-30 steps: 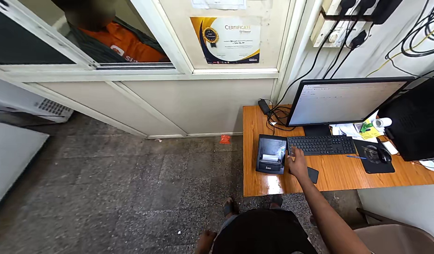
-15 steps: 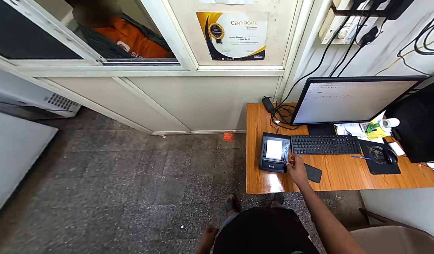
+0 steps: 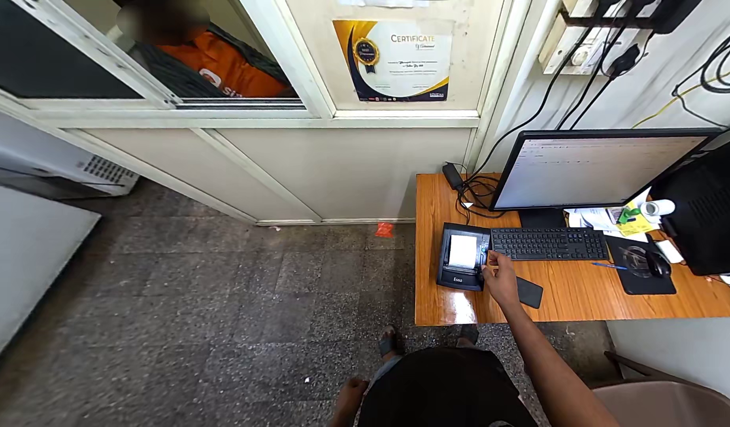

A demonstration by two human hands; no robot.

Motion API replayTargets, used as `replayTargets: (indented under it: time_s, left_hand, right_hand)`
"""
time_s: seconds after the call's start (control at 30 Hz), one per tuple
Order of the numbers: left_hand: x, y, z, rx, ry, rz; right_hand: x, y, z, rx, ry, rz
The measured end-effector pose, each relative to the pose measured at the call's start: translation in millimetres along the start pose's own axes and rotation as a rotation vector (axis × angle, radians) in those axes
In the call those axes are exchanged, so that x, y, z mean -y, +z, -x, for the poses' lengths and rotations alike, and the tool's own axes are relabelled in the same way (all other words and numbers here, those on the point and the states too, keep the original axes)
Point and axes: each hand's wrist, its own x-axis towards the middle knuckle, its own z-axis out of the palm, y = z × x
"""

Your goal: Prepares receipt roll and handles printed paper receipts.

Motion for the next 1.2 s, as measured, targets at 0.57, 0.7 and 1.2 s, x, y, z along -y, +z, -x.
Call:
replayTargets:
  time_s: [0.57, 0.7, 1.2]
  left_hand:
    - [4, 0, -1, 0.004, -0.013, -0.004]
    - [4, -1, 1, -0.001, -0.015, 0.0]
    - [-136, -4, 22, -0.046, 0.46, 0.132]
  right_hand:
    - [48, 13, -36, 0.261, 0.215, -0.002]
    - [57, -4, -35, 0.284, 0.153, -0.127]
    - [13, -9, -53, 0.112, -0.059, 0.101]
